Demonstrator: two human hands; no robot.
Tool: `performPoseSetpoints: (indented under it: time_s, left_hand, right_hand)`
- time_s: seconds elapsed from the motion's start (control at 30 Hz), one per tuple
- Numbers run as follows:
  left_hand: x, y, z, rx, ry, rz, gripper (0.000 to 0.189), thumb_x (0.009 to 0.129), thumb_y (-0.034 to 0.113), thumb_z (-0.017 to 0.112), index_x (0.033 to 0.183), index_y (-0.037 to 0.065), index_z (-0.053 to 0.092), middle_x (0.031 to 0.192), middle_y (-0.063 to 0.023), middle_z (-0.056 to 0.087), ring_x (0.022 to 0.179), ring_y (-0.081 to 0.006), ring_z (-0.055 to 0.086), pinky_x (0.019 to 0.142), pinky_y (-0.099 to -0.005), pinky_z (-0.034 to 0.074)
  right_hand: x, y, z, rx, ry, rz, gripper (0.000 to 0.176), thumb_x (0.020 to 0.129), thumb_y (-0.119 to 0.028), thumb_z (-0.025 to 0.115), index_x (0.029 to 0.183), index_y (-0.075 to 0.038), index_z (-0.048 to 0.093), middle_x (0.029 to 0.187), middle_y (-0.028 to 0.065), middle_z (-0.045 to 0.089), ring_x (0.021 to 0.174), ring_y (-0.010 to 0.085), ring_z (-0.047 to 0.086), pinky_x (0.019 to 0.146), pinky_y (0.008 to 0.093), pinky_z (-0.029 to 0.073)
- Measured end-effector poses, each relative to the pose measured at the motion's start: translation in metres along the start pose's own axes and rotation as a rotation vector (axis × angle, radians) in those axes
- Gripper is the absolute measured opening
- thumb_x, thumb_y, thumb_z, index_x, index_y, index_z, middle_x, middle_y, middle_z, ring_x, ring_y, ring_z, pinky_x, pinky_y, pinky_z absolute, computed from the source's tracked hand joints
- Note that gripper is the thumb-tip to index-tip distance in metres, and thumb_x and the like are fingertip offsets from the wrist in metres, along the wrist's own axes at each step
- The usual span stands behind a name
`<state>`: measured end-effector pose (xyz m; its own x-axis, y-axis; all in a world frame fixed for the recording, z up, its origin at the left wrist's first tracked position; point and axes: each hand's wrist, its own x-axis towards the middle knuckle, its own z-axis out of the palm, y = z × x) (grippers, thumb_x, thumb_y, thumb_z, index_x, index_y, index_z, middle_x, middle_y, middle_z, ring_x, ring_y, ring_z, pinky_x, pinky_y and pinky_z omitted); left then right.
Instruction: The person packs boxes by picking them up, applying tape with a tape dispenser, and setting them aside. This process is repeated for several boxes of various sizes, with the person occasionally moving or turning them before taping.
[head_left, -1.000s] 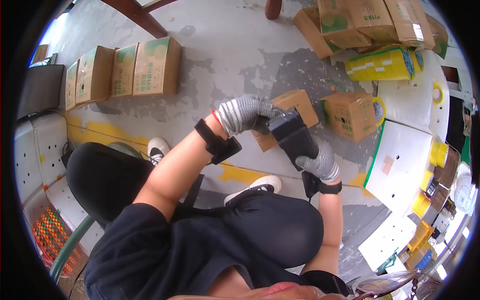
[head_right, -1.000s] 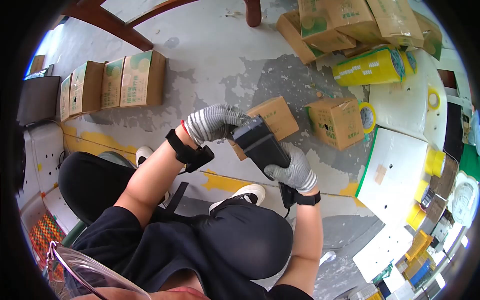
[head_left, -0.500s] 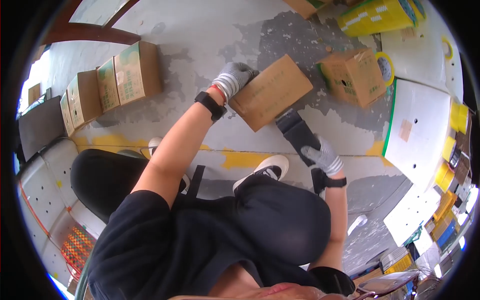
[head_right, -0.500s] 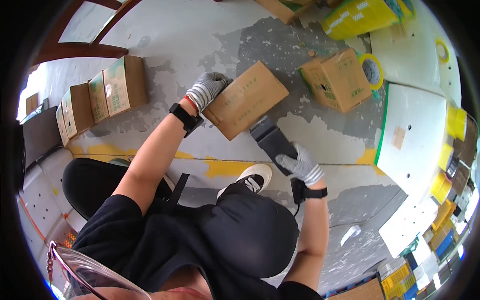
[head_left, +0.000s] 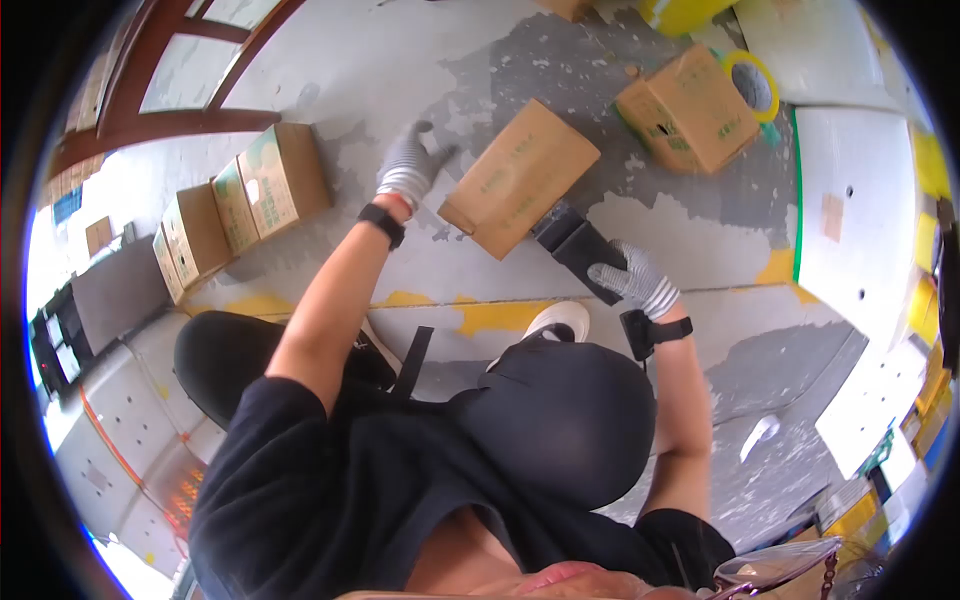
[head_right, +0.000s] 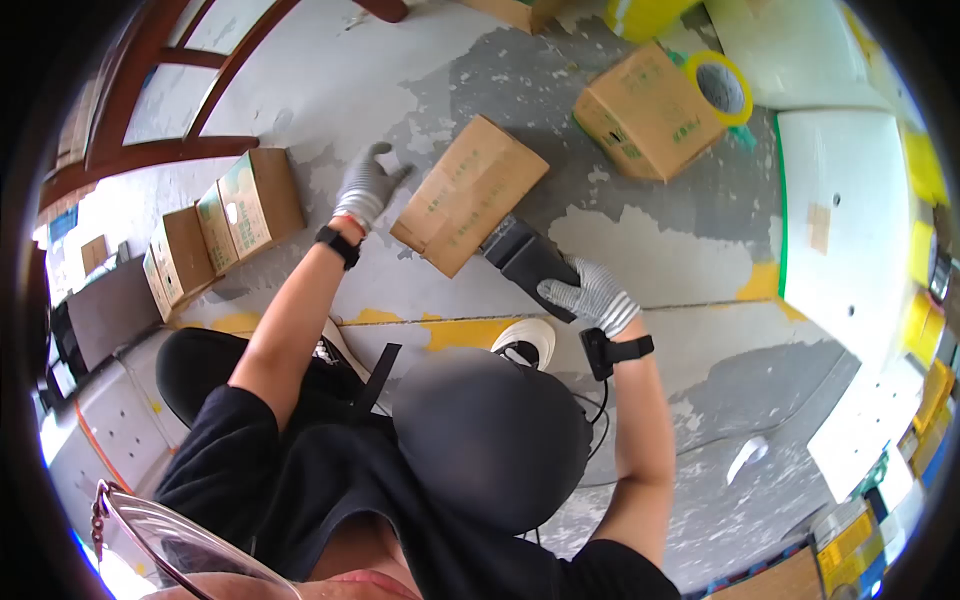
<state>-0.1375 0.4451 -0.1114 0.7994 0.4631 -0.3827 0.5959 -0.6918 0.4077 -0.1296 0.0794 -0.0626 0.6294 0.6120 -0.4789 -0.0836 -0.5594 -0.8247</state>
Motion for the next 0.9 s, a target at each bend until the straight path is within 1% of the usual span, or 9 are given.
performPoseSetpoints:
  time_s: [0.03,0.1,0.17,0.2,0.3,0.37,0.63,0.77,0.9]
  left_hand:
    - [-0.009,0.01,-0.012,-0.211,0.024,-0.058,0.054,0.073,0.029,0.075,0.118,0.007,0.054,0.086,-0.0177,0.066,0.078,-0.0321,0.065,0.068,-0.0319,0.052]
    - [-0.054,0.065,-0.033,-0.067,-0.004,0.317,0.06,0.078,0.037,0.069,0.127,0.009,0.049,0.099,-0.0232,0.062,0.089,-0.0363,0.061,0.079,-0.0367,0.05]
    - [-0.088,0.094,-0.006,0.237,0.2,0.476,0.065,0.083,0.05,0.055,0.134,0.012,0.041,0.12,-0.0264,0.05,0.106,-0.0419,0.051,0.094,-0.0481,0.039]
    - [-0.084,0.098,0.003,0.201,0.122,0.388,0.066,0.083,0.051,0.051,0.137,0.015,0.037,0.128,-0.0273,0.041,0.112,-0.0449,0.043,0.098,-0.0531,0.032]
    - [-0.084,0.099,0.007,0.253,0.117,0.434,0.065,0.082,0.048,0.052,0.136,0.015,0.039,0.125,-0.0259,0.044,0.111,-0.0419,0.046,0.097,-0.053,0.032]
    - [-0.081,0.097,0.009,0.232,0.148,0.461,0.066,0.081,0.05,0.052,0.136,0.016,0.039,0.123,-0.025,0.045,0.109,-0.0409,0.047,0.096,-0.0548,0.03]
    - [-0.084,0.107,-0.002,0.245,0.028,0.414,0.103,0.059,0.07,0.066,0.138,0.012,0.034,0.129,-0.0278,0.041,0.119,-0.0429,0.04,0.099,-0.0556,0.028]
    - [-0.091,0.12,0.0,0.236,0.012,0.366,0.117,0.049,0.066,0.076,0.138,0.008,0.029,0.133,-0.0346,0.031,0.123,-0.049,0.034,0.099,-0.0566,0.03]
    - [-0.089,0.124,0.016,0.207,0.046,0.283,0.097,0.058,0.032,0.074,0.139,0.009,0.028,0.121,-0.0316,0.039,0.111,-0.0472,0.04,0.093,-0.0528,0.034]
  right_hand:
    - [0.001,0.001,0.003,-0.045,0.071,-0.108,0.047,0.077,-0.032,0.071,0.106,0.003,0.06,0.086,0.0166,0.066,0.076,0.0236,0.061,0.074,0.0339,0.049]
    - [0.009,-0.01,-0.001,-0.09,0.142,-0.211,0.047,0.077,-0.033,0.07,0.105,0.003,0.06,0.085,0.0172,0.066,0.075,0.0246,0.061,0.072,0.0343,0.049]
    - [0.015,-0.033,-0.008,0.095,-0.142,0.203,0.047,0.077,-0.036,0.07,0.102,0.003,0.061,0.084,0.0174,0.065,0.075,0.0271,0.061,0.071,0.0361,0.048]
    - [0.016,-0.03,-0.005,0.115,-0.122,0.203,0.047,0.077,-0.037,0.069,0.1,0.004,0.061,0.083,0.0184,0.065,0.074,0.0268,0.061,0.07,0.037,0.048]
    - [-0.012,0.015,0.001,0.147,-0.051,0.078,0.048,0.076,-0.039,0.068,0.099,0.002,0.061,0.083,0.0196,0.065,0.073,0.0289,0.062,0.068,0.0381,0.048]
    - [-0.036,0.031,-0.004,-0.109,-0.003,0.209,0.047,0.072,-0.044,0.069,0.092,-0.003,0.064,0.082,0.0205,0.064,0.076,0.037,0.062,0.067,0.041,0.048]
    - [0.018,-0.006,0.001,-0.219,-0.063,0.429,0.057,0.074,-0.053,0.061,0.092,0.001,0.065,0.084,0.0228,0.064,0.079,0.0385,0.063,0.072,0.0408,0.05]
    - [0.037,-0.012,0.012,-0.27,-0.062,0.462,0.061,0.074,-0.054,0.06,0.099,0.001,0.065,0.092,0.0255,0.063,0.089,0.0413,0.06,0.079,0.0428,0.048]
    - [0.042,-0.015,0.015,-0.28,-0.051,0.484,0.065,0.074,-0.056,0.058,0.094,0.006,0.064,0.092,0.0297,0.061,0.092,0.0461,0.057,0.079,0.0452,0.047]
